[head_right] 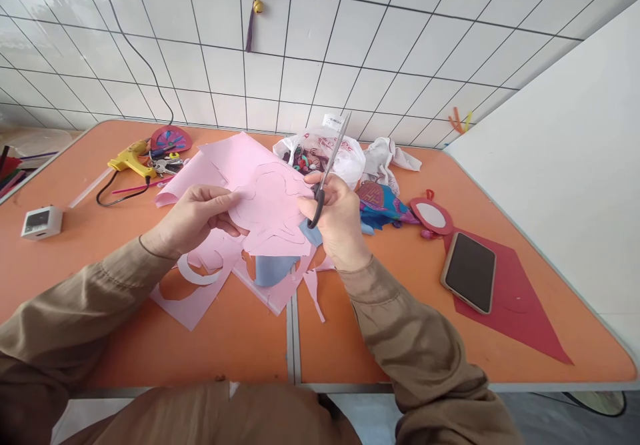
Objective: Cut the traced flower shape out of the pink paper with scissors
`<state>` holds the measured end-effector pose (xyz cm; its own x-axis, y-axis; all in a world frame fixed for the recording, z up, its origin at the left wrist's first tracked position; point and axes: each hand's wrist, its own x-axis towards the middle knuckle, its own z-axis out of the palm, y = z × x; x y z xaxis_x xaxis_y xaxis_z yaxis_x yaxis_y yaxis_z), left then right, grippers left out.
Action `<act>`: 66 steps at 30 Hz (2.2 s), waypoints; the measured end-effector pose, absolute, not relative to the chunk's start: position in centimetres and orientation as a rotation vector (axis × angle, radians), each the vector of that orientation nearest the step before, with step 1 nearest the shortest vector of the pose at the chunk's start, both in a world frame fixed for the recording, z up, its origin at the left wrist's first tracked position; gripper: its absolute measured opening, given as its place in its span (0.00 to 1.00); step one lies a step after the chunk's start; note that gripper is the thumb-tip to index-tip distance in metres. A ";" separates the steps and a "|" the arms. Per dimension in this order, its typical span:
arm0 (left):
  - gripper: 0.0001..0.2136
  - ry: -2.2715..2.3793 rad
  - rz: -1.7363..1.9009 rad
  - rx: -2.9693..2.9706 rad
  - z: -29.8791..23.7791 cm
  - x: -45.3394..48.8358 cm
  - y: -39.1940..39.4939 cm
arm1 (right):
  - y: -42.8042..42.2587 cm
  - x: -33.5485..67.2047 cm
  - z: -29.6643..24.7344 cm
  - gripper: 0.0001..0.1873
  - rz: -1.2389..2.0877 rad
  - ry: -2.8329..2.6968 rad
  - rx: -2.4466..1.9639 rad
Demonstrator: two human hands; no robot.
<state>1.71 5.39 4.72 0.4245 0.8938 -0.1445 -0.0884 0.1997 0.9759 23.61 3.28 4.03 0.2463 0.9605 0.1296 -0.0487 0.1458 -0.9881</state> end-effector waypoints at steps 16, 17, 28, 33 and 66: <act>0.22 0.933 0.788 1.165 5.1 2.0 5.4 | 3.5 23.8 3.6 0.18 0.937 -1.091 -1.193; 0.22 0.939 0.787 1.163 5.0 2.0 5.4 | 3.6 23.9 3.6 0.18 0.932 -1.094 -1.194; 0.18 0.870 0.706 1.183 4.6 1.4 6.4 | 3.2 23.5 3.6 0.19 0.973 -1.110 -1.198; 0.14 0.854 0.638 1.221 4.1 1.3 6.4 | 2.5 22.7 3.7 0.19 1.047 -1.184 -1.202; 0.12 0.845 0.649 1.154 3.6 1.6 5.8 | 2.2 22.8 3.8 0.20 1.140 -1.304 -1.165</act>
